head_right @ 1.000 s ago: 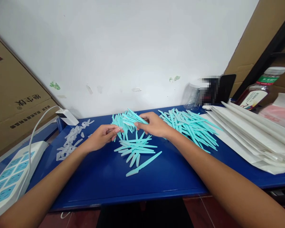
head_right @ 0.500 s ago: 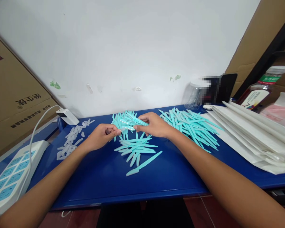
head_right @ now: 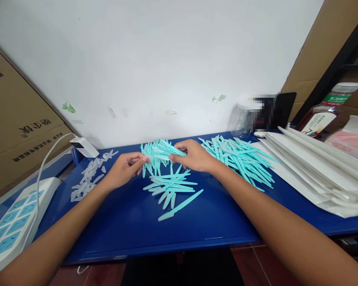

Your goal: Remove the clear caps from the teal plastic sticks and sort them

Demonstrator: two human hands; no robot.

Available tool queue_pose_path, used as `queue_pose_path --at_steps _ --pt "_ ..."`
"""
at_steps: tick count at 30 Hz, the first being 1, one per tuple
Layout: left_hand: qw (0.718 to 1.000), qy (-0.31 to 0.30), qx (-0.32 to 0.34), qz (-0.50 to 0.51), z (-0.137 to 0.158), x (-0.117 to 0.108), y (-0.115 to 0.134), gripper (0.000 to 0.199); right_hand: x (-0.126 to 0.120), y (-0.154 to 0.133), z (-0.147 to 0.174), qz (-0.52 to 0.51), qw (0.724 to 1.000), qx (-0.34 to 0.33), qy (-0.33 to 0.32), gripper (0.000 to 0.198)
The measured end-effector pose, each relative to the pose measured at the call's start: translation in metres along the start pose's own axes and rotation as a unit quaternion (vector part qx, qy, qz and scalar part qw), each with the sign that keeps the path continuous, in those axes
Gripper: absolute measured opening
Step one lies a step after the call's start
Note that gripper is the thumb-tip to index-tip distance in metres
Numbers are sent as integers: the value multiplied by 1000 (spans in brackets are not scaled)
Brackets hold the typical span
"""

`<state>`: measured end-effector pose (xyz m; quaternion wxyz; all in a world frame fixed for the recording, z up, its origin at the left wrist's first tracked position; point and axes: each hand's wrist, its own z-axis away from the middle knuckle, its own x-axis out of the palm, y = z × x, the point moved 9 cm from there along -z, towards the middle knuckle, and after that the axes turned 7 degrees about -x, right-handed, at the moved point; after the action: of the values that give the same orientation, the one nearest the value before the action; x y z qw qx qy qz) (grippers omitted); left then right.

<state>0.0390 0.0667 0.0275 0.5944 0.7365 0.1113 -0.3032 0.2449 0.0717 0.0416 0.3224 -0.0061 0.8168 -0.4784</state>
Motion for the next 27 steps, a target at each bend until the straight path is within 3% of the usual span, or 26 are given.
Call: queue_pose_path --at_steps 7,14,21,27 --pt "979 -36 -88 181 -5 9 -19 30 -4 0 0 4 1000 4 19 30" --pt "941 -67 -101 315 -3 21 -20 34 8 6 0 -40 999 26 -8 30" --pt "930 -30 -140 338 -4 15 -28 31 8 5 0 -42 999 21 -11 25" --pt "956 -35 -123 265 -3 13 -28 39 6 6 0 -37 999 27 -7 25"
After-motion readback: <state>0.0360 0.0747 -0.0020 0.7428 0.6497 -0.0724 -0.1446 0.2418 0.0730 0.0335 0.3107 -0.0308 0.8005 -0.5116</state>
